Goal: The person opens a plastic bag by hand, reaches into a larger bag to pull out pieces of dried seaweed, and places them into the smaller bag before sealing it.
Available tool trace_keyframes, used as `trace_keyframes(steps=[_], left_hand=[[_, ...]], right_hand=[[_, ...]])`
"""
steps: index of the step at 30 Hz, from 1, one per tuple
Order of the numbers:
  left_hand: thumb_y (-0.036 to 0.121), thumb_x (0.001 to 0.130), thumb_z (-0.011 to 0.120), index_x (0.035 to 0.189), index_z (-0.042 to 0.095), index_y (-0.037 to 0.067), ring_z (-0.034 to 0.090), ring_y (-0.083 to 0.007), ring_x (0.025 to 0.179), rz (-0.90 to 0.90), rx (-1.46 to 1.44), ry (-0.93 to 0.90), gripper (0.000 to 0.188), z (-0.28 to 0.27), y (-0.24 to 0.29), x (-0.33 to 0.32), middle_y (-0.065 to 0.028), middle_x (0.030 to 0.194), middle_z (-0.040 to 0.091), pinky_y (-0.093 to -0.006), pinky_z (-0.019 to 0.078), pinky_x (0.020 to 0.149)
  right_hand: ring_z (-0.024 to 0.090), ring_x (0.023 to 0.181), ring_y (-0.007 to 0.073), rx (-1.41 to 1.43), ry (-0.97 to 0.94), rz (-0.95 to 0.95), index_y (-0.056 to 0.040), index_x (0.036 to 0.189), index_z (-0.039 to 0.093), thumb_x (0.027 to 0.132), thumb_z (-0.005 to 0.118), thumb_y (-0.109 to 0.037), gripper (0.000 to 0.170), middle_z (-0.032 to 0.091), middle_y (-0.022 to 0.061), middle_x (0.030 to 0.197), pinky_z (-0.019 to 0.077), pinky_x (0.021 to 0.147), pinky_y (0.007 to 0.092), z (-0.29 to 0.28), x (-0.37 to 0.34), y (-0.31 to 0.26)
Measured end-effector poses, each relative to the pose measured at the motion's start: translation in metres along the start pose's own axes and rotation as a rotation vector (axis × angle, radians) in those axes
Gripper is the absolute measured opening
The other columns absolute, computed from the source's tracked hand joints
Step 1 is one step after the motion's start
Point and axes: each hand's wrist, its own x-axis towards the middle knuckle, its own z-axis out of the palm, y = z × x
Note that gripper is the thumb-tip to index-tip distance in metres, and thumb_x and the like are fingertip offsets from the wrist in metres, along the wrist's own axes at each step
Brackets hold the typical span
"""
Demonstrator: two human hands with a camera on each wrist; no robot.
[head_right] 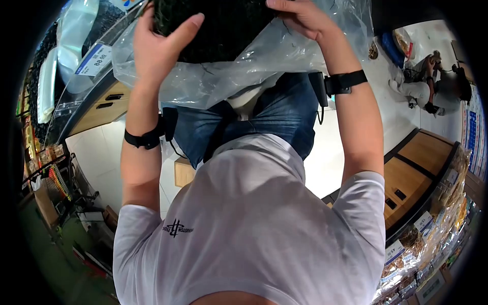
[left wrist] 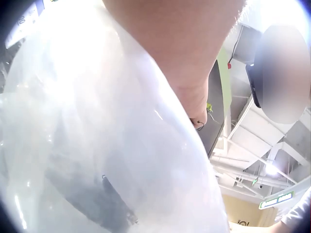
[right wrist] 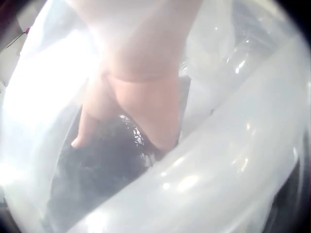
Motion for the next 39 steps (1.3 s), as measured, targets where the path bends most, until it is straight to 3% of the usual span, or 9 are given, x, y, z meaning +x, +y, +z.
trace_keyframes(steps=[4, 7, 14, 26, 28, 30, 34, 35, 39], left_hand=[[0.019, 0.08, 0.081, 0.123, 0.06, -0.004, 0.065, -0.0174, 0.099, -0.068, -0.188, -0.042, 0.054, 0.005, -0.001, 0.002, -0.0102, 0.112, 0.069, -0.033, 0.0513, 0.091], [0.013, 0.084, 0.077, 0.128, 0.058, -0.002, 0.065, -0.0159, 0.1, -0.015, -0.504, -0.124, 0.05, 0.011, -0.016, 0.005, -0.0082, 0.114, 0.069, -0.0313, 0.0513, 0.09], [0.015, 0.085, 0.075, 0.127, 0.059, -0.002, 0.064, -0.0157, 0.1, -0.039, -0.512, -0.085, 0.048, 0.012, -0.017, -0.003, -0.0079, 0.113, 0.069, -0.0312, 0.051, 0.091], [0.021, 0.085, 0.081, 0.113, 0.067, -0.001, 0.066, -0.013, 0.091, -0.142, -0.334, -0.208, 0.039, 0.004, -0.021, 0.0, -0.0063, 0.103, 0.071, -0.0279, 0.0523, 0.083], [0.022, 0.083, 0.083, 0.113, 0.068, -0.001, 0.067, -0.0128, 0.09, -0.059, -0.271, -0.187, 0.041, 0.006, -0.023, 0.001, -0.0066, 0.102, 0.072, -0.0279, 0.0529, 0.081], [0.023, 0.083, 0.084, 0.111, 0.069, -0.002, 0.067, -0.0127, 0.088, -0.117, -0.279, -0.154, 0.04, 0.011, -0.021, 0.0, -0.0059, 0.099, 0.072, -0.0279, 0.0535, 0.08], [0.024, 0.082, 0.084, 0.109, 0.07, -0.003, 0.068, -0.014, 0.087, -0.048, -0.16, -0.075, 0.041, 0.018, -0.025, 0.001, -0.0074, 0.099, 0.074, -0.0297, 0.0539, 0.081], [0.031, 0.075, 0.086, 0.11, 0.069, -0.002, 0.073, -0.0258, 0.089, -0.037, -0.107, -0.049, 0.05, 0.019, -0.023, 0.001, -0.0147, 0.1, 0.075, -0.0357, 0.0558, 0.083], [0.03, 0.079, 0.084, 0.109, 0.07, -0.004, 0.071, -0.0209, 0.089, 0.131, 0.057, 0.03, 0.047, 0.024, -0.019, 0.004, -0.0123, 0.101, 0.075, -0.0337, 0.0543, 0.084]], right_hand=[[0.06, 0.121, 0.0224, 0.024, 0.107, 0.127, -0.0061, 0.147, 0.045, 0.088, 0.075, -0.011, 0.066, 0.062, 0.0087, 0.133, 0.0481, 0.104, 0.037, -0.014, -0.005, -0.001], [0.057, 0.125, 0.0225, 0.145, 0.014, -0.05, -0.0066, 0.146, 0.047, 0.087, 0.077, -0.014, 0.066, 0.063, 0.0091, 0.134, 0.045, 0.109, 0.039, -0.016, 0.002, 0.019], [0.057, 0.127, 0.0235, 0.144, 0.054, -0.027, -0.0021, 0.141, 0.053, 0.086, 0.078, -0.015, 0.061, 0.063, 0.0092, 0.135, 0.0405, 0.113, 0.0377, -0.028, 0.002, 0.034], [0.061, 0.121, 0.0244, 0.073, 0.141, -0.064, 0.0013, 0.137, 0.056, 0.091, 0.07, -0.009, 0.049, 0.065, 0.0113, 0.13, 0.0456, 0.109, 0.0391, 0.001, -0.012, 0.016], [0.058, 0.125, 0.0333, -0.021, 0.167, -0.097, 0.0033, 0.136, 0.056, 0.088, 0.072, -0.016, 0.054, 0.062, 0.0177, 0.133, 0.0439, 0.11, 0.0451, 0.002, -0.012, 0.014], [0.061, 0.115, 0.0164, -0.103, 0.235, -0.106, -0.0035, 0.132, 0.06, 0.088, 0.078, -0.014, 0.049, 0.066, 0.004, 0.124, 0.0473, 0.103, 0.0305, -0.005, -0.011, 0.011], [0.064, 0.111, 0.0176, -0.231, 0.296, -0.18, -0.0029, 0.128, 0.063, 0.089, 0.077, -0.014, 0.042, 0.068, 0.006, 0.122, 0.0489, 0.101, 0.0327, 0.019, -0.019, 0.004], [0.064, 0.111, 0.0174, -0.265, 0.302, -0.184, -0.0031, 0.127, 0.063, 0.089, 0.077, -0.014, 0.042, 0.068, 0.0056, 0.121, 0.049, 0.1, 0.0328, 0.017, -0.02, 0.003], [0.064, 0.111, 0.0189, -0.298, 0.307, -0.212, 0.0003, 0.125, 0.062, 0.084, 0.083, -0.017, 0.05, 0.068, 0.0079, 0.12, 0.0489, 0.101, 0.0323, 0.009, -0.02, -0.002]])
